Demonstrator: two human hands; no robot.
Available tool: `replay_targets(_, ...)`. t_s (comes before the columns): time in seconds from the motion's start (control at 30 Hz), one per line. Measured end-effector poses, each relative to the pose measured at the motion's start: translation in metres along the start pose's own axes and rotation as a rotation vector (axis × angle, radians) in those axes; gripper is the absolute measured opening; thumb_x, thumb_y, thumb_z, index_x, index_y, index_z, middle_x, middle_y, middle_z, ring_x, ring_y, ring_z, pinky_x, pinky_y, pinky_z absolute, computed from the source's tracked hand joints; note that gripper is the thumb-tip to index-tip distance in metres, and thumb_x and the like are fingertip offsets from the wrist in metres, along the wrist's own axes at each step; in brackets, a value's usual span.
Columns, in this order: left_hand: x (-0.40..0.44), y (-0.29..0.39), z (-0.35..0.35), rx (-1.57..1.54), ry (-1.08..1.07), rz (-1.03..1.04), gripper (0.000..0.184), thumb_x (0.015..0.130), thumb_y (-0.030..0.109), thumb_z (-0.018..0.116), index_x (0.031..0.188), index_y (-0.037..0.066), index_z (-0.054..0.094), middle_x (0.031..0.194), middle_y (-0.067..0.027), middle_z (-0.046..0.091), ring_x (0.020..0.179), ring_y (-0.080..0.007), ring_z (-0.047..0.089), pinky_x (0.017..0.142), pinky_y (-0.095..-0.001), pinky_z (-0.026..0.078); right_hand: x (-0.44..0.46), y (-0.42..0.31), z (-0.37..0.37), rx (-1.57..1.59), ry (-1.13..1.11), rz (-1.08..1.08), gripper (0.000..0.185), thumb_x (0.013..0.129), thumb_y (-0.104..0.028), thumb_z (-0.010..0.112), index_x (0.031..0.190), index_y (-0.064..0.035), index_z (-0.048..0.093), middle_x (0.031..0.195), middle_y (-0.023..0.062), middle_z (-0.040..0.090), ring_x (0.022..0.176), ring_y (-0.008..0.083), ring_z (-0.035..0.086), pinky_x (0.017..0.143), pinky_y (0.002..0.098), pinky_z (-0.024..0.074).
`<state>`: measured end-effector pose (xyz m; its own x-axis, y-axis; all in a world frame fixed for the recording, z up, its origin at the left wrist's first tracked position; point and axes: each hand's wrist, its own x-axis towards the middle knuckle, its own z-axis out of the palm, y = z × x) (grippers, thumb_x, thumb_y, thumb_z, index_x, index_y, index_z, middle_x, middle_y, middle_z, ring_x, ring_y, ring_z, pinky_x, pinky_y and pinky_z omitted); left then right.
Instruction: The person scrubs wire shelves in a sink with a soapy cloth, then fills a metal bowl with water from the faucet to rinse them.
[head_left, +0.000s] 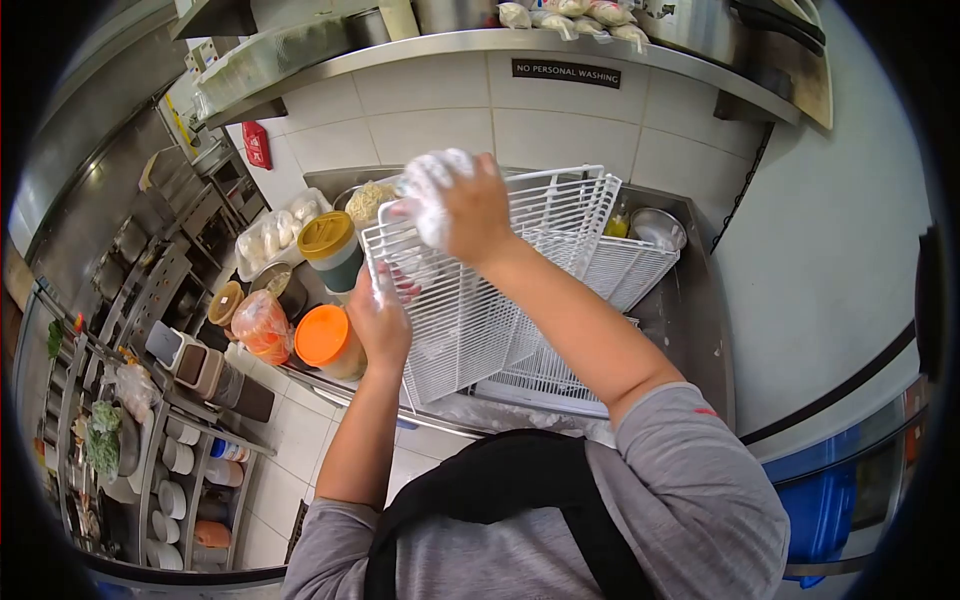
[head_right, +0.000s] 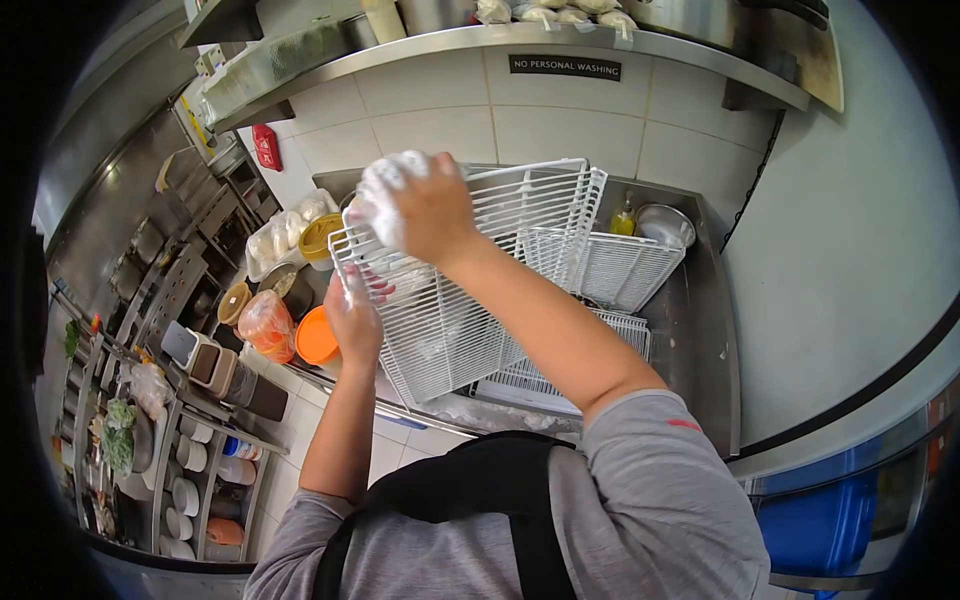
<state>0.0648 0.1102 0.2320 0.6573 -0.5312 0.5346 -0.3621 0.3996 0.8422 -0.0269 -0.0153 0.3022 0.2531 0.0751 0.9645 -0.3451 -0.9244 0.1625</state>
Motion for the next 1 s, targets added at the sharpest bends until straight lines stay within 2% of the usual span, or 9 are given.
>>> replay_targets(0.13, 0.004, -0.005, -0.021, 0.046, -0.018, -0.024, 0.034, 0.096, 0.029, 0.041, 0.091, -0.003, 0.053, 0.074, -0.0083, 0.058, 0.064, -0.0143, 0.061, 0.054, -0.0246, 0.048, -0.024, 0.073, -0.021, -0.193, -0.356, 0.317, 0.028, 0.077, -0.022, 0.055, 0.102, -0.0093, 0.061, 0.102, 0.0109, 0.061, 0.099, 0.0282, 0.054, 0.087, 0.0492, 0.0363)
replay_targets(0.3, 0.001, -0.008, -0.032, -0.049, 0.015, -0.080, 0.039, 0.095, 0.034, 0.041, 0.093, -0.002, 0.052, 0.075, -0.0073, 0.058, 0.064, -0.0152, 0.061, 0.056, -0.0243, 0.047, -0.070, 0.142, -0.050, -0.234, -0.104, 0.738, 0.030, 0.087, -0.026, 0.051, 0.108, -0.0051, 0.056, 0.112, 0.0147, 0.057, 0.105, 0.0291, 0.052, 0.090, 0.0419, 0.0384)
replay_targets(0.37, 0.004, -0.008, -0.032, -0.032, 0.018, -0.085, 0.039, 0.095, 0.035, 0.041, 0.093, -0.003, 0.053, 0.075, -0.0078, 0.057, 0.064, -0.0153, 0.061, 0.056, -0.0241, 0.047, -0.101, 0.143, -0.040, 0.712, 0.262, 1.078, 0.035, 0.090, -0.037, 0.051, 0.105, -0.0060, 0.055, 0.094, 0.0052, 0.056, 0.087, 0.0182, 0.053, 0.077, 0.0319, 0.0428)
replay_targets(0.57, 0.013, -0.007, -0.038, -0.055, -0.056, -0.039, 0.038, 0.096, 0.034, 0.040, 0.096, -0.003, 0.051, 0.075, -0.0073, 0.056, 0.064, -0.0148, 0.059, 0.057, -0.0251, 0.048, -0.176, 0.107, -0.041, 1.028, 0.457, 1.355, 0.035, 0.091, -0.035, 0.052, 0.104, -0.0029, 0.054, 0.086, -0.0002, 0.053, 0.077, 0.0091, 0.047, 0.067, 0.0244, 0.0402)
replay_targets(0.67, 0.020, 0.006, -0.035, -0.009, -0.084, 0.038, 0.034, 0.095, 0.029, 0.044, 0.108, -0.002, 0.047, 0.088, -0.0079, 0.056, 0.074, -0.0162, 0.060, 0.057, -0.0280, 0.049, -0.173, 0.110, -0.069, 0.851, 0.080, 1.157, 0.032, 0.091, -0.032, 0.052, 0.103, -0.0023, 0.055, 0.084, 0.0001, 0.055, 0.075, 0.0088, 0.048, 0.068, 0.0234, 0.0403)
replay_targets(0.73, 0.038, 0.015, -0.037, 0.632, 0.193, 0.821, 0.033, 0.092, 0.026, 0.049, 0.114, 0.003, 0.046, 0.101, -0.0109, 0.056, 0.078, -0.0217, 0.061, 0.058, -0.0345, 0.049, -0.155, 0.107, -0.083, 0.788, 0.103, 1.129, 0.030, 0.091, -0.030, 0.053, 0.101, -0.0016, 0.056, 0.085, 0.0015, 0.057, 0.077, 0.0109, 0.049, 0.070, 0.0247, 0.0411)
replay_targets(0.83, 0.037, 0.092, -0.017, 1.032, -0.149, 0.994, 0.033, 0.088, 0.028, 0.052, 0.112, 0.005, 0.049, 0.088, -0.0131, 0.061, 0.071, -0.0300, 0.060, 0.067, -0.0392, 0.048, -0.130, 0.113, -0.097, 0.605, 0.086, 0.902, 0.032, 0.090, -0.031, 0.054, 0.093, 0.0008, 0.058, 0.079, 0.0041, 0.057, 0.073, 0.0122, 0.049, 0.068, 0.0268, 0.0413)
replay_targets(0.93, 0.043, 0.126, 0.015, 1.296, -0.587, 0.493, 0.034, 0.088, 0.033, 0.050, 0.109, 0.007, 0.050, 0.083, -0.0170, 0.061, 0.076, -0.0355, 0.059, 0.068, -0.0394, 0.046, -0.101, 0.116, -0.113, 0.563, 0.021, 0.896, 0.035, 0.089, -0.033, 0.054, 0.091, 0.0017, 0.058, 0.076, 0.0076, 0.058, 0.071, 0.0152, 0.051, 0.068, 0.0282, 0.0419)
replay_targets(1.0, 0.054, 0.132, 0.039, 1.224, -0.660, 0.438, 0.033, 0.088, 0.035, 0.049, 0.104, 0.006, 0.049, 0.078, -0.0174, 0.061, 0.078, -0.0349, 0.059, 0.068, -0.0406, 0.045, -0.084, 0.120, -0.116, 0.525, -0.030, 0.883, 0.036, 0.089, -0.034, 0.054, 0.091, 0.0019, 0.058, 0.074, 0.0099, 0.057, 0.068, 0.0184, 0.052, 0.067, 0.0298, 0.0422)
